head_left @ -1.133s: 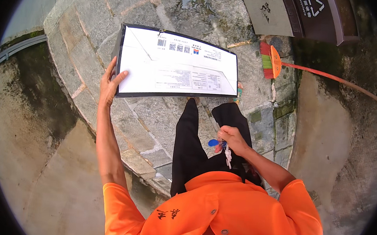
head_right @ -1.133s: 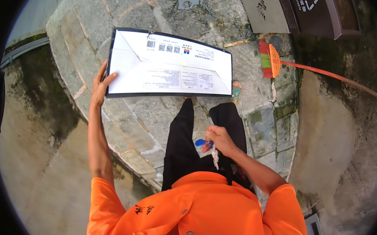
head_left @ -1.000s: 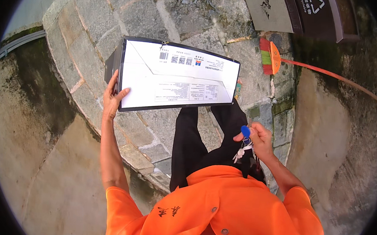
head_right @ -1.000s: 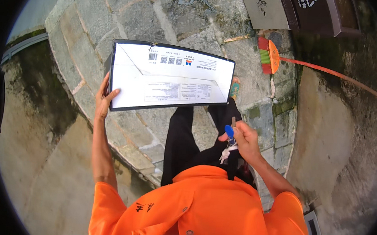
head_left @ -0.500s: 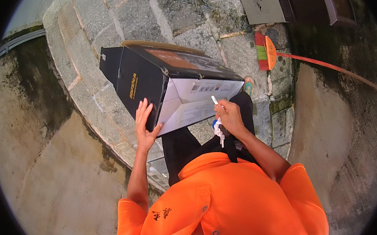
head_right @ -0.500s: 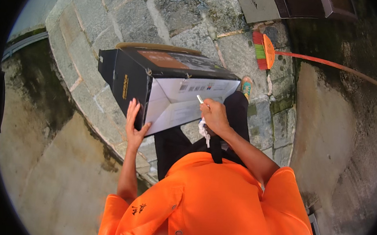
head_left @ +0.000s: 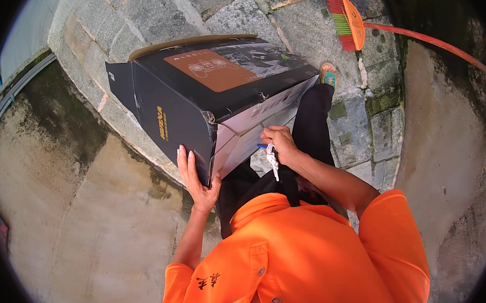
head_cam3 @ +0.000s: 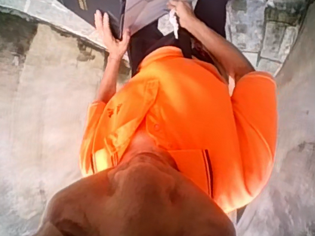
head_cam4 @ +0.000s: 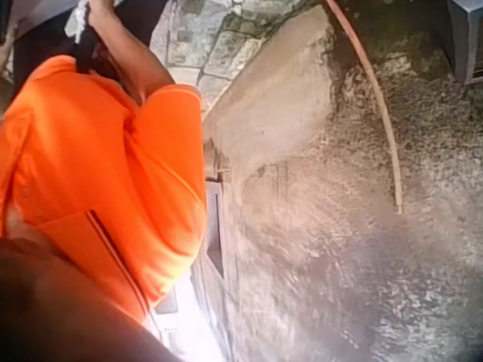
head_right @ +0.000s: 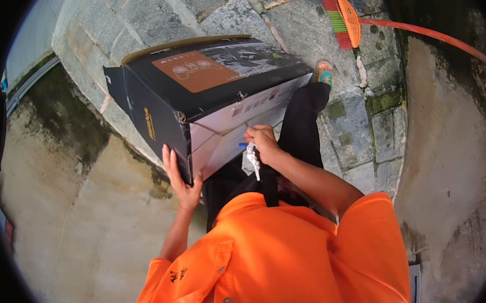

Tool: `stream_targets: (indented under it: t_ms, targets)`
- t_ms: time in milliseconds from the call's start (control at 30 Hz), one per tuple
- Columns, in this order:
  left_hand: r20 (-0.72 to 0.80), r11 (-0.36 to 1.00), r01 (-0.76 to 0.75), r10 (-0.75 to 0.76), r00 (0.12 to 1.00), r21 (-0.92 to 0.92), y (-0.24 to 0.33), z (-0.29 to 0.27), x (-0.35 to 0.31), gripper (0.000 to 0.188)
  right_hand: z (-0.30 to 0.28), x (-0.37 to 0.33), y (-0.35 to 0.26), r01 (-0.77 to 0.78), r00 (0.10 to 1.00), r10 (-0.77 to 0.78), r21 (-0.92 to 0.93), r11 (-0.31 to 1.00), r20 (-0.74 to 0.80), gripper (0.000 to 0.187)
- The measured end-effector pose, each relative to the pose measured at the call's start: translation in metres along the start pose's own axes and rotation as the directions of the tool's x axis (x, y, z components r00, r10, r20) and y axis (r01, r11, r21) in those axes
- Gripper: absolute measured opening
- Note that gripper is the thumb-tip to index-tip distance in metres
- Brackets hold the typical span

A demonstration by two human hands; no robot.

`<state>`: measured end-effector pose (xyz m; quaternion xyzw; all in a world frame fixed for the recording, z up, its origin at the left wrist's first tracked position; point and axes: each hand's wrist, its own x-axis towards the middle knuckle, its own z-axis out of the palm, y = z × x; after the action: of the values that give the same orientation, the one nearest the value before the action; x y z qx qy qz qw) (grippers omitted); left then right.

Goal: The person uses a small blue utility knife to cut the tape on a large cardboard box. They open the flaps, remove a white paper document from inside, and then fold the box flaps down to flatten the package.

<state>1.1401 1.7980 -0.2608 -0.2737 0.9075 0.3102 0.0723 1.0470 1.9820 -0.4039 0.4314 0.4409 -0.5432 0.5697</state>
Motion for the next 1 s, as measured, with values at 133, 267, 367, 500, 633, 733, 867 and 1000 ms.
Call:
stream_targets:
  t_ms: [133,267,367,500,633,733,867,1000]
  targets:
    - [0.036,0.995,0.05,-0.053,0.998,0.091,0.012,0.009,-0.006,0.079,0.004,0.012,0.019,0.033,0.998,-0.031,0.034,0.999,-0.058,0.019]
    - [0.045,0.988,0.04,-0.047,0.998,0.149,0.022,0.019,-0.015,0.081,0.0,0.018,0.028,0.031,0.992,-0.024,0.049,0.998,-0.123,0.019]
    - [0.017,0.994,0.056,-0.058,0.998,0.091,0.021,0.022,-0.018,0.08,-0.006,0.029,0.024,-0.037,0.997,0.034,-0.045,0.998,-0.068,0.016]
    - [0.002,0.991,0.038,-0.039,0.999,0.125,0.014,0.017,-0.019,0.078,0.005,0.029,0.017,-0.008,0.993,-0.01,-0.147,0.989,-0.12,0.009]
    - [-0.019,0.992,0.03,-0.028,0.999,0.121,0.004,0.015,-0.021,0.076,0.001,0.04,0.014,-0.126,0.99,0.136,-0.278,0.952,0.019,0.027]
    - [-0.024,0.991,0.047,-0.044,0.999,0.129,0.001,0.013,-0.02,0.076,0.01,0.029,0.005,-0.116,0.988,0.137,-0.249,0.962,0.069,0.017]
    - [-0.007,0.99,0.056,-0.056,0.998,0.131,-0.006,0.011,-0.024,0.079,0.014,0.028,0.013,-0.115,0.978,0.142,-0.176,0.978,0.153,0.016]
    - [-0.008,0.992,0.065,-0.065,0.998,0.104,-0.01,0.011,-0.026,0.08,0.018,0.018,0.005,-0.144,0.94,0.192,-0.184,0.972,0.281,0.017]
